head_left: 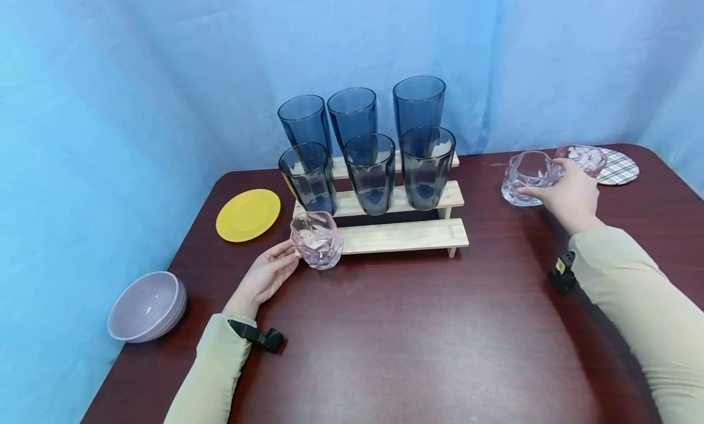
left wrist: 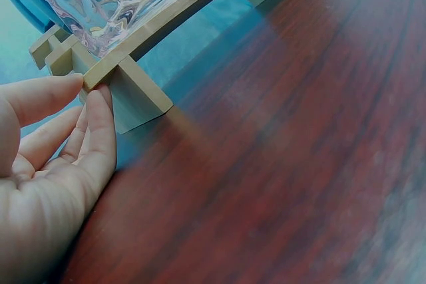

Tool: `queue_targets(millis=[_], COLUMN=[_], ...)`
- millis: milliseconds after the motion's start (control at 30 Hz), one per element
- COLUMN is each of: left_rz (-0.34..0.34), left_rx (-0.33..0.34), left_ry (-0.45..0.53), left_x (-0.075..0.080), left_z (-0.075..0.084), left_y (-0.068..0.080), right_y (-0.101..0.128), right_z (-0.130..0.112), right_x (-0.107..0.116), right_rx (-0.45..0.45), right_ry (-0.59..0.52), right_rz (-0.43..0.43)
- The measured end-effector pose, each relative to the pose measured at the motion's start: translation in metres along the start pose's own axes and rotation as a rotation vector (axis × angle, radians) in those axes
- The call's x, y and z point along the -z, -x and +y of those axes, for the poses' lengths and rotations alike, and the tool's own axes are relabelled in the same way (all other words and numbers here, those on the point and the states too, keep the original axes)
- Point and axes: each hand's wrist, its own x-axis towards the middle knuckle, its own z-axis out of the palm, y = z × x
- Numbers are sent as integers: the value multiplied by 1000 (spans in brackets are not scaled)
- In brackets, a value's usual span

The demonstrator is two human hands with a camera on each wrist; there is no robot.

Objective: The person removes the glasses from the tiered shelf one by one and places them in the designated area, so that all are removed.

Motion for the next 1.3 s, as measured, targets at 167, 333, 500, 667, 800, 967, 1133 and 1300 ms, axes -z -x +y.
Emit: queue_targets(millis=[167,333,500,667,800,967,1133,1300], left_rz=[-4,-16,-4,5,6,11,7,6], left_rx=[-3,-6,1,3,-3,-3,-2,-3], left_ry=[-1,10,23,15,-5,9,24,11], left_x=[2,0,0,2,1,1,2,1], left_z=[0,-1,-1,0,-1,-2,-3,0], left_y=[3,1,0,-1,-2,-2,-2,-2], right_y=[-1,-2,-2,-4,-4,-3,-1,1], right_z=[-1,2,-1,-2,0,2,2,2], right_x=[-3,-1,0,2,1,1,2,4], right_rx=[-1,-13,-26,-52,-90,-109,-99,-93], right_ry=[2,3,6,16,35,38,37,9], right_rz=[11,17,5,-21,-43,-58,-64,-66])
